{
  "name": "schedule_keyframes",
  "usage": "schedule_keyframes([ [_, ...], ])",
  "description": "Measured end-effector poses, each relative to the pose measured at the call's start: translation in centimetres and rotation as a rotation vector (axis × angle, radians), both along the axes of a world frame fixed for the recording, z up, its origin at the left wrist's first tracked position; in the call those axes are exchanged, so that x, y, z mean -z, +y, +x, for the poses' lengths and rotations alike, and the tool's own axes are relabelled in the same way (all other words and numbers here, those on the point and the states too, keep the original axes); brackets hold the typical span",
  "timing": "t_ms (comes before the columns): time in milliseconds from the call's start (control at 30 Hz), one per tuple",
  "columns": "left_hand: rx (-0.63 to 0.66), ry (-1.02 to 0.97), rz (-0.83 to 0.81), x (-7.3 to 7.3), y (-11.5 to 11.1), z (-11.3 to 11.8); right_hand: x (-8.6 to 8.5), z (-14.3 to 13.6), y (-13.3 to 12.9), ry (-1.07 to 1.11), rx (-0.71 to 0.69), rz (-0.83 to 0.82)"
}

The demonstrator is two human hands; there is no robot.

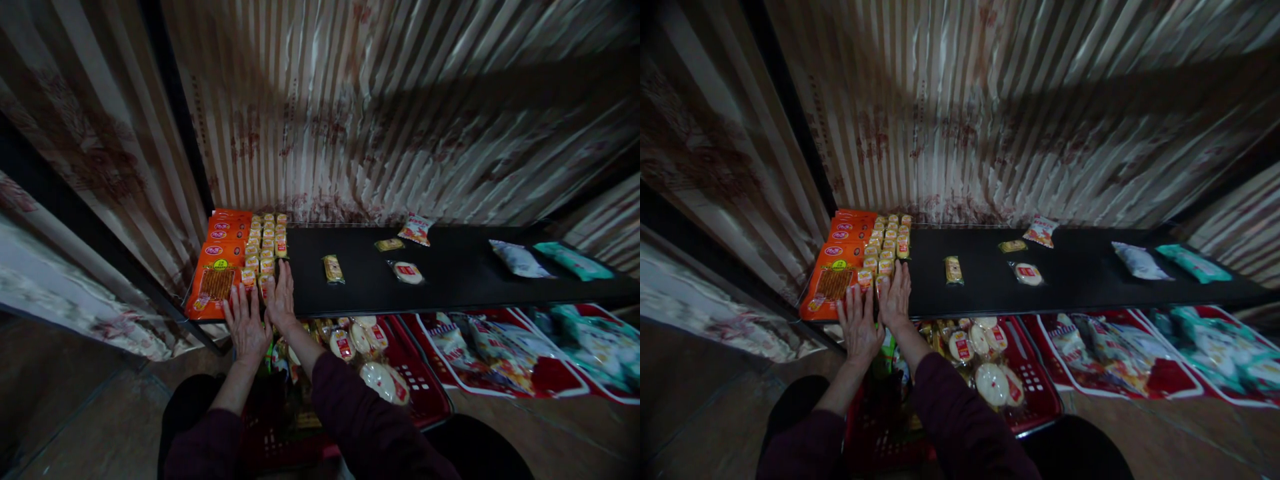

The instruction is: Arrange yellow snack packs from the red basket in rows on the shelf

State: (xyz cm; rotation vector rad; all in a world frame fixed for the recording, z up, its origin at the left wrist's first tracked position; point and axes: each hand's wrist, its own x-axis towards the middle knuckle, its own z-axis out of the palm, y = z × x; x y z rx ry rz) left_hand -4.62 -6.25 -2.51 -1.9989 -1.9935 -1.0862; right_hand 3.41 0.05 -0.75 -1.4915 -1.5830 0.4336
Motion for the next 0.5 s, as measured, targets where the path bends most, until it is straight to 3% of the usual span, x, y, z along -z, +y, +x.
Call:
schedule_keyframes([
  [267, 0.023, -0.001, 0.055, 0.2, -0.4, 0.4, 0.7, 1.5, -3.2, -0.048, -0.058, 0.096],
  [500, 0.303, -0.019, 0.185, 0.9, -2.3, 1.4, 1.0, 3.0, -7.5, -0.056, -0.088, 0.071],
])
